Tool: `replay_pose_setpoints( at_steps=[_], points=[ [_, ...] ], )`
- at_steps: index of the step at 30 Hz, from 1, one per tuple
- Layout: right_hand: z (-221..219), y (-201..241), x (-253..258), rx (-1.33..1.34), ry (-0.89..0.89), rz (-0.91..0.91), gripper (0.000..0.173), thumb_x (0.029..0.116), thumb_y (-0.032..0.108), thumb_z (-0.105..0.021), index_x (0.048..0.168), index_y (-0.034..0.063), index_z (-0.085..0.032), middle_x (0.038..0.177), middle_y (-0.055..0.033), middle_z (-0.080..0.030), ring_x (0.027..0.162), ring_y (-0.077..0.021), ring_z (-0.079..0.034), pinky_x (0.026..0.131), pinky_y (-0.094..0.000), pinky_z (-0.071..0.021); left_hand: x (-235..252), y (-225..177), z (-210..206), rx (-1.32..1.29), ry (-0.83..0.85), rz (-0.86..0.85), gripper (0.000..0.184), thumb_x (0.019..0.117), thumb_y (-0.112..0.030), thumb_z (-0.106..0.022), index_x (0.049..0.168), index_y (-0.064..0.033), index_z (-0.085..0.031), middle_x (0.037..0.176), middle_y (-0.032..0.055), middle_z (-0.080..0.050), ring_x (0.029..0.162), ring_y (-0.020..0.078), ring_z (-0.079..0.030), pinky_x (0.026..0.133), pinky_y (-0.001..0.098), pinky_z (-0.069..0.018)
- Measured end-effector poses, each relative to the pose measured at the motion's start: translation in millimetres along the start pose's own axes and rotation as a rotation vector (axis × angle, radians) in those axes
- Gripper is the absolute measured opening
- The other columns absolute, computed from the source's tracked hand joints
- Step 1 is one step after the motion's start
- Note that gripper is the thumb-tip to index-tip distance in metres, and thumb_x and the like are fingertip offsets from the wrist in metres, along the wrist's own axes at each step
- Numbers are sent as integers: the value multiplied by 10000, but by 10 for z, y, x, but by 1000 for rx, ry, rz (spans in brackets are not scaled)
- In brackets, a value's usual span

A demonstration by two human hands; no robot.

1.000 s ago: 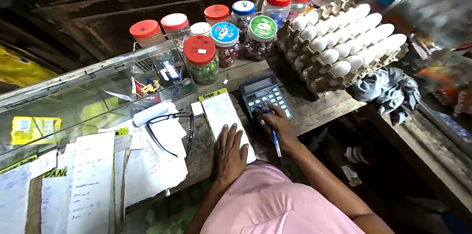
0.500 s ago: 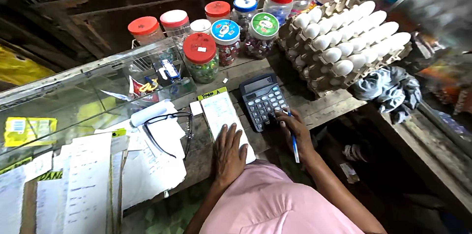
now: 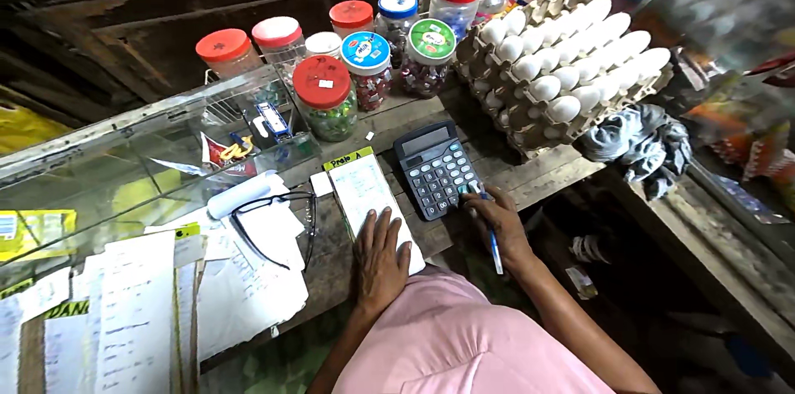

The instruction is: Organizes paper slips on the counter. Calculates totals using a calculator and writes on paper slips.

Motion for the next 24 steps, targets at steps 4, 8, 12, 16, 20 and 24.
replay_pose_setpoints(
  at_steps=[4,8,12,16,20,24],
  points=[
    [-44,145,91,90,-21,70,285,1027,199,-517,1084,64,-761,1170,-86,-748,1289,-333,-585,1133,-512,-399,8,-11,10,-13,4,7,459,1004,-373,-511,1362,-123,-650,1553,89,-502,1489,404,-355,1176,596,-298],
    [-293,286,127,107,98,182,284,1052,249,-510,1099,107,-752,1232,-59,-732,1326,-297,-566,1159,-499,-374,7,-10,6,-15,10,11,457,1006,-366,-513,1369,-124,-647,1559,91,-494,1492,403,-350,1173,597,-299],
    [-319,294,165,89,138,162,289,1054,253,-505,1110,116,-753,1260,-53,-719,1341,-325,-547,1161,-543,-359,7,-1,16,-12,18,12,462,1006,-376,-515,1375,-128,-643,1558,88,-497,1488,404,-357,1172,600,-305],
    [-251,202,166,68,56,99,278,1030,208,-514,1077,93,-763,1218,-70,-734,1320,-345,-560,1151,-533,-375,2,3,10,-1,20,9,462,1009,-386,-506,1374,-138,-643,1556,82,-500,1487,402,-360,1175,587,-307],
    [-199,175,129,117,24,115,297,1039,212,-494,1087,80,-756,1191,-68,-743,1319,-314,-566,1171,-507,-356,-1,2,11,-14,-1,2,447,1009,-379,-511,1349,-131,-662,1539,76,-521,1481,398,-373,1175,584,-309],
    [-87,145,41,140,-48,79,298,1047,201,-486,1089,52,-741,1193,-99,-739,1309,-320,-573,1145,-464,-403,-10,25,-19,-25,-37,-17,445,1010,-391,-512,1327,-126,-676,1520,85,-541,1472,398,-387,1174,584,-310]
  ],
)
Point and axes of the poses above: each hand's wrist, its own x-axis towards the middle knuckle, its own z-axis out of the back of the hand, y = z × x, the point moved 2 cm from there along x, towards the middle knuckle
